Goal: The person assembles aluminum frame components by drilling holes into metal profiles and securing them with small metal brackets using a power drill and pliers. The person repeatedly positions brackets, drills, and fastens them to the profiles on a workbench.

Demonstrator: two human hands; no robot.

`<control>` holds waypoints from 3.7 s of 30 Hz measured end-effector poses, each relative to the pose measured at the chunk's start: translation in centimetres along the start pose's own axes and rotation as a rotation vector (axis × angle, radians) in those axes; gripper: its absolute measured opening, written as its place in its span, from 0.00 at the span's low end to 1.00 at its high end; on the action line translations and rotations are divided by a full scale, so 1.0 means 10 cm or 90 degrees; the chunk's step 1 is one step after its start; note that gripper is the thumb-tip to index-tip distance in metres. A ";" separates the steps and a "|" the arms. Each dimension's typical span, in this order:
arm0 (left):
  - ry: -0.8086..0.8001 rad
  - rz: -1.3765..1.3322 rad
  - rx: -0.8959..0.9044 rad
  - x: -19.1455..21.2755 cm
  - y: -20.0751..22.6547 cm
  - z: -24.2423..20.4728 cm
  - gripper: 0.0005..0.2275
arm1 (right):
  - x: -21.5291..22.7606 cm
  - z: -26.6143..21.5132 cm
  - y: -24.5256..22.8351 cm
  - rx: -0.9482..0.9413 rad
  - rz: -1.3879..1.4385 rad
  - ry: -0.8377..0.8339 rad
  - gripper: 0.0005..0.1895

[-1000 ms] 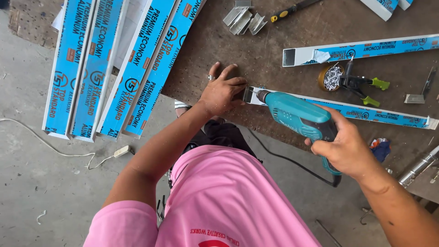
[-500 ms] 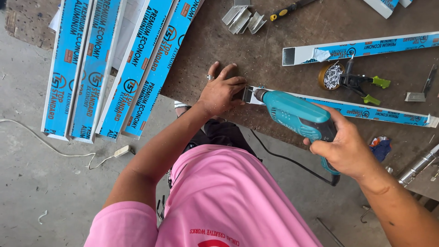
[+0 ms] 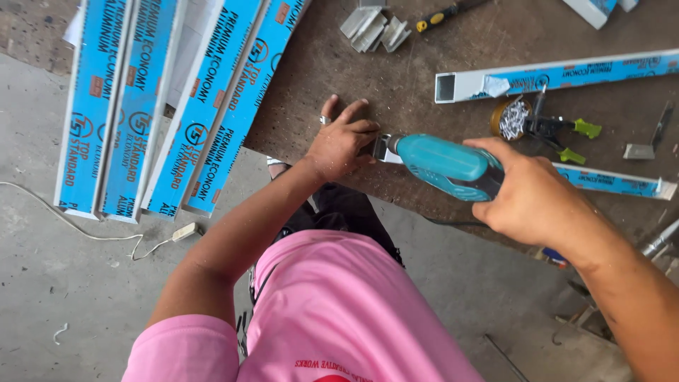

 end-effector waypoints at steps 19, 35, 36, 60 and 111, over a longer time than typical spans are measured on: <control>-0.014 0.002 -0.011 -0.10 -0.04 0.00 0.24 | -0.02 0.03 -0.02 -0.001 -0.040 0.033 0.46; 0.004 -0.020 -0.020 -0.06 -0.03 0.02 0.23 | -0.07 0.06 0.07 0.055 -0.050 0.048 0.48; 0.008 -0.023 -0.021 -0.06 -0.03 0.01 0.24 | -0.07 0.06 0.08 0.046 -0.050 0.041 0.48; -0.001 -0.015 -0.033 0.00 0.00 0.00 0.26 | -0.24 0.55 0.42 0.181 0.236 0.087 0.43; -0.098 -0.175 0.068 0.40 0.68 0.52 0.21 | -0.39 3.28 3.47 0.298 -0.085 0.707 0.40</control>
Point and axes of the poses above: each hand's wrist, its own z-axis towards the middle knuckle, its own x-axis out of the back of the hand, y = z × x, the point moved 8 cm from there along z, towards the middle knuckle, and after that the axes turned 3 degrees about -x, right-handed, at the moved point
